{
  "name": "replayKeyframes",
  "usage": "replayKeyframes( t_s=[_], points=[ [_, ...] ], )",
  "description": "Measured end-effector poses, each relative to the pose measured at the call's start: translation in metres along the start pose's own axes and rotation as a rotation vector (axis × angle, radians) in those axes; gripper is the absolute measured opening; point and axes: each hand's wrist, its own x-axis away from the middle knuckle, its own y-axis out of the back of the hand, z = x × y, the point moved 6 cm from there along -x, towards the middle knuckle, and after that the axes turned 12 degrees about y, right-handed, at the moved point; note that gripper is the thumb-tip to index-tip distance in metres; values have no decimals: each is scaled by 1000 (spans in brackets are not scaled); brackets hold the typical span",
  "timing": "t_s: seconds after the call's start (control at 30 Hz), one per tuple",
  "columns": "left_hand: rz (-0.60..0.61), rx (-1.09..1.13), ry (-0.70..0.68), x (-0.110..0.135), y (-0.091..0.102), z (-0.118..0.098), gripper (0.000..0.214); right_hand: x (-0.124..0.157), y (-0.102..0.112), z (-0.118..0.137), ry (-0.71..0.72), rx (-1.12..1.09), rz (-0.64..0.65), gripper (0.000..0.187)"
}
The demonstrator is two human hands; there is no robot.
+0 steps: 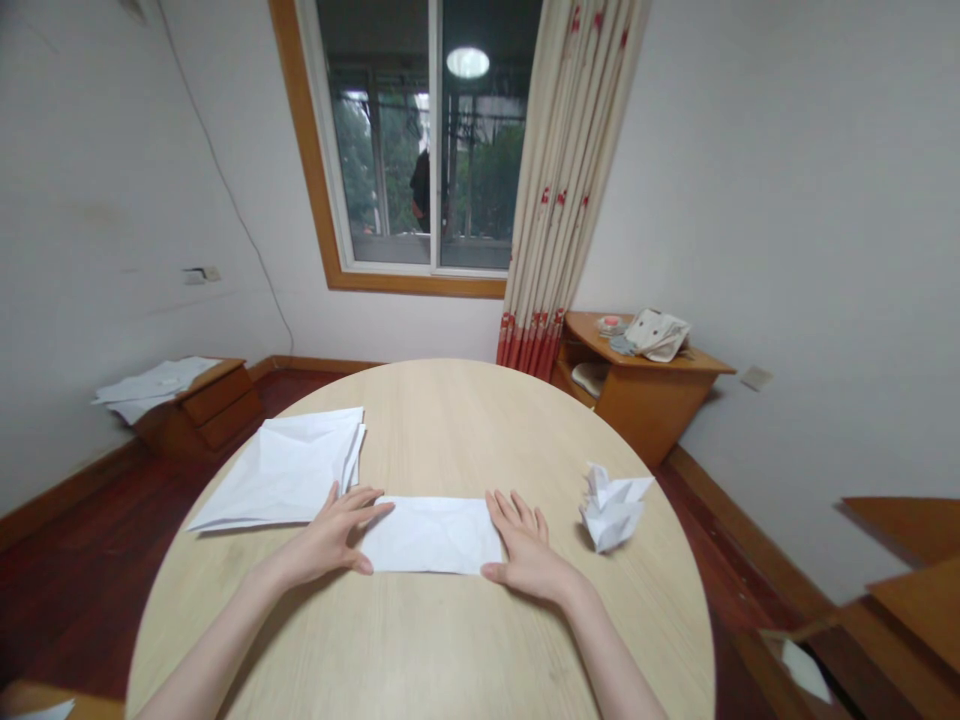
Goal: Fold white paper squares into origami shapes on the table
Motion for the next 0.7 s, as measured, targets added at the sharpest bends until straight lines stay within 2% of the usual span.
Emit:
replayKeyframes(
  t_s=[0.3,0.5,0.57,0.7],
  points=[
    [-85,64,-11,-1,5,-1,83,-12,-7,1,7,77,-112,95],
    [-143,90,-60,-1,-4,-16,97,-19,-11,6,42,141,-196,96],
    [-160,81,-70,0,-7,-23,95,-21,-11,9,62,176,-245,93],
    [-185,37,-102,2,-12,-35,98,-24,-12,19,171,237,-334,83]
  ],
)
